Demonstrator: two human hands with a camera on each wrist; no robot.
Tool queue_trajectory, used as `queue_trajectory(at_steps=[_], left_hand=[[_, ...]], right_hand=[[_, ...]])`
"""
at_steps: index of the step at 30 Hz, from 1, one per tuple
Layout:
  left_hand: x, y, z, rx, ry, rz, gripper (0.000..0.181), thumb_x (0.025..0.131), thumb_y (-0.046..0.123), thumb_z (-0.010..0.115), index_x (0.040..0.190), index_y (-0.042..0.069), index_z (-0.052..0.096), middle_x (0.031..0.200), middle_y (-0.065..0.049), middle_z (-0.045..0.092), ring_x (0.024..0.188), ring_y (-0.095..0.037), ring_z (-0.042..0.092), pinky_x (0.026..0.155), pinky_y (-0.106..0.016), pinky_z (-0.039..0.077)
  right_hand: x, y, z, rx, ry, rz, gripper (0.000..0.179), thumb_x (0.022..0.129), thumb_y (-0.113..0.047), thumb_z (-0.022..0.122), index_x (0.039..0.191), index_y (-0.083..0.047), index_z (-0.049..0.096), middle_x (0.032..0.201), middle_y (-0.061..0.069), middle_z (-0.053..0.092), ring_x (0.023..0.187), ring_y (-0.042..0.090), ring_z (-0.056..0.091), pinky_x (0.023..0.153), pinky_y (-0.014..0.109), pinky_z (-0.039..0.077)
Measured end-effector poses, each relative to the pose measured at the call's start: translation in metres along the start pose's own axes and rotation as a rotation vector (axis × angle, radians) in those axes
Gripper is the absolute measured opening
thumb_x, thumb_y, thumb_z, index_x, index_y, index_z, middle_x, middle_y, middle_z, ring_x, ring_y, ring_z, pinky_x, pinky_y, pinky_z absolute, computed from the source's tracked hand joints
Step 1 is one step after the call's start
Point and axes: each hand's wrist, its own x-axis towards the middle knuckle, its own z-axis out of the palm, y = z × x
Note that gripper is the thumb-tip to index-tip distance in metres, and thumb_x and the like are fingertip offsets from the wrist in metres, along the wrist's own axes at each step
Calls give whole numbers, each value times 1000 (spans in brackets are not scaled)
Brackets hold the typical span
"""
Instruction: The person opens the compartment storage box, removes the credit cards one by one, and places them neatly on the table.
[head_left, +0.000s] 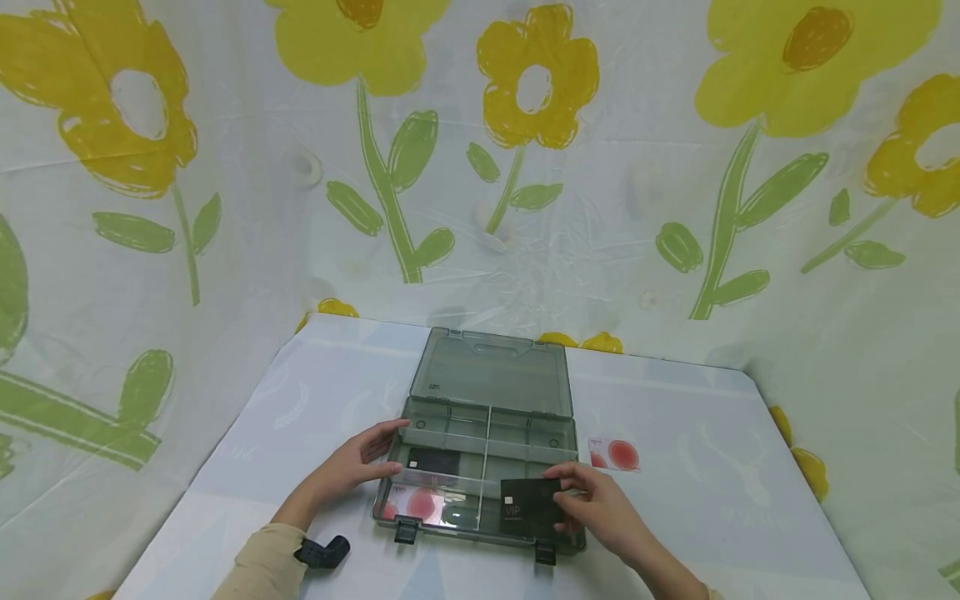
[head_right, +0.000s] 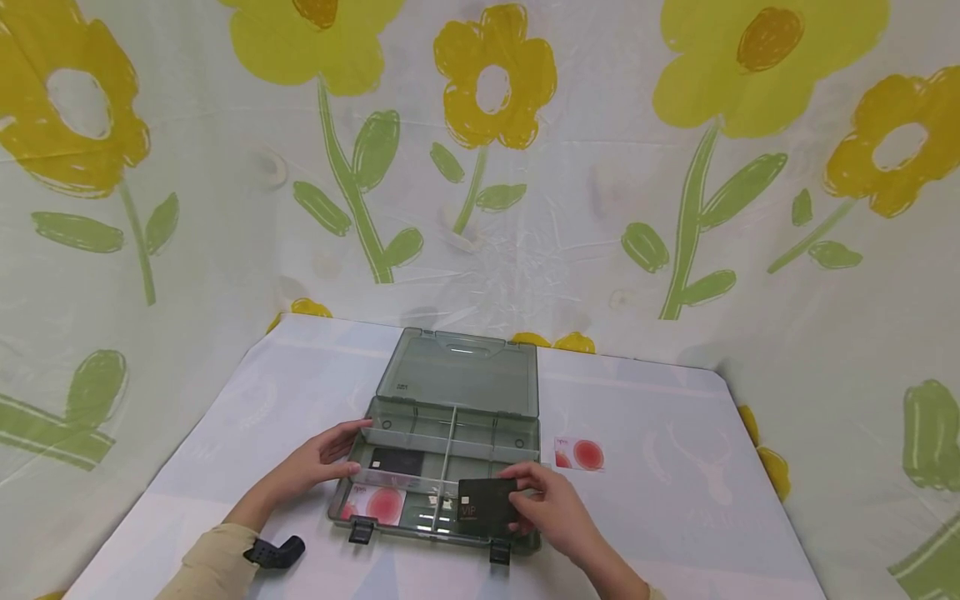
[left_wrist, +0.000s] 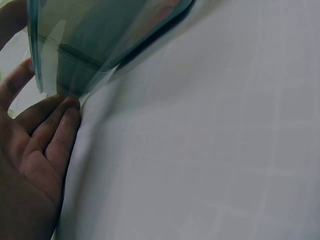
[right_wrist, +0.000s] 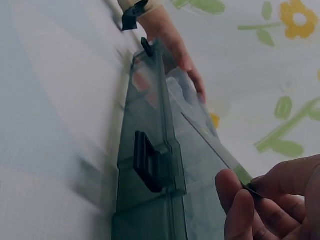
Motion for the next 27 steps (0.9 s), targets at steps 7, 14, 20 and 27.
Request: queue_trajectory(at_steps=[7, 14, 20, 27], left_hand=[[0, 0, -1, -2, -5, 16, 70, 94, 21, 75, 155, 13, 41, 161, -17, 36, 149, -42, 29, 121, -51, 27], [0, -1, 0, 4, -4, 7, 70, 94, 22, 75, 155, 14, 41, 161, -17, 36, 149, -41, 29, 121, -51, 28], [0, -2, -1, 2, -7, 20, 70, 95, 21, 75, 155, 11, 41, 160, -18, 37, 149, -42, 30, 120, -51, 28], [1, -1, 0, -4, -11, 16, 71, 95, 20, 75, 156, 10, 40, 160, -18, 37, 149, -42, 29, 121, -51, 28]], right_hand=[[0, 6, -12, -32, 42, 1, 32, 95, -3, 66, 125, 5, 61, 96, 14, 65, 68, 27, 71, 55, 27, 59], [-2, 9, -24, -73, 85, 11, 30, 95, -3, 65, 125, 4, 62, 95, 13, 68, 64, 23, 68, 51, 24, 52], [-3, 10, -35, -87, 160, 41, 30, 94, -1, 65, 124, 3, 63, 94, 13, 67, 63, 21, 65, 50, 24, 50], [-4, 15, -48, -103, 242, 86, 34, 94, 1, 62, 128, 5, 62, 99, 19, 66, 63, 22, 64, 50, 22, 48]])
